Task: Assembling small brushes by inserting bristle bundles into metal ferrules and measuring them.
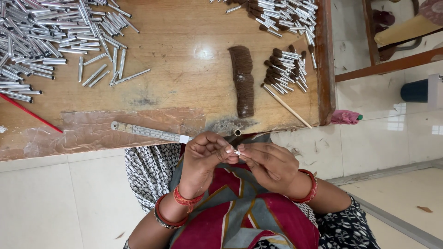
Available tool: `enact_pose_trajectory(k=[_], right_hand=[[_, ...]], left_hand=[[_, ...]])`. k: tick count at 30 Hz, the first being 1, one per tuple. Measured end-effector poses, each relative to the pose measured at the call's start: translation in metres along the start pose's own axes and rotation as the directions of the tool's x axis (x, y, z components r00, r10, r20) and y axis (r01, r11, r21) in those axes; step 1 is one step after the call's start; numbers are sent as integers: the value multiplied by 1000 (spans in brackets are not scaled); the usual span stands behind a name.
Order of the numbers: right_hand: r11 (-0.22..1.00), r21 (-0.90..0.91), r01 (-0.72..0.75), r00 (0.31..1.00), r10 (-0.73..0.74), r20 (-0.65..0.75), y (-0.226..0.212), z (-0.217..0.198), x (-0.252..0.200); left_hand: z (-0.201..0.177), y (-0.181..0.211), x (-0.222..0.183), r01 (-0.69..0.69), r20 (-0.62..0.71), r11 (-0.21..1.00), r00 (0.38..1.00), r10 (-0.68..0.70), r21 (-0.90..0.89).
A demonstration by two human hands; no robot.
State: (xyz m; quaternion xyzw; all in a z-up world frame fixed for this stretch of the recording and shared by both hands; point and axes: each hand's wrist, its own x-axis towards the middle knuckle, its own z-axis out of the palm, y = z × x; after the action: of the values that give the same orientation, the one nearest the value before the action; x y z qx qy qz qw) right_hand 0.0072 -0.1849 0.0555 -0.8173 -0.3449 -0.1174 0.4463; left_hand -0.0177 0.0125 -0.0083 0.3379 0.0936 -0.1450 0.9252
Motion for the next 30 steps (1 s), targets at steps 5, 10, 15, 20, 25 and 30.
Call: enact_pose_trajectory(k=[5, 10, 15, 20, 25, 30], right_hand=[[987, 58, -148, 987, 143, 73, -4, -7, 7], [980, 43, -193, 979, 190, 75, -9, -6, 10], [984, -2, -180, 981, 180, 79, -11, -6, 9], [979, 34, -203, 973, 197, 117, -13, -7, 8], [983, 9, -186, 973, 182, 140, -17, -10, 14], [970, 25, -244, 962, 238, 134, -26, -15, 28]], left_hand=[[-1, -3, 1, -90, -33, 994, 995, 92, 56], [-4, -6, 0, -119, -13, 990, 993, 121, 78], [-5, -6, -1, -108, -4, 993, 994, 108, 55], [-5, -5, -1, -118, 5, 992, 993, 117, 37], [-7, -6, -1, -118, 10, 993, 993, 118, 23], [-8, -4, -2, -127, 15, 992, 992, 127, 18]])
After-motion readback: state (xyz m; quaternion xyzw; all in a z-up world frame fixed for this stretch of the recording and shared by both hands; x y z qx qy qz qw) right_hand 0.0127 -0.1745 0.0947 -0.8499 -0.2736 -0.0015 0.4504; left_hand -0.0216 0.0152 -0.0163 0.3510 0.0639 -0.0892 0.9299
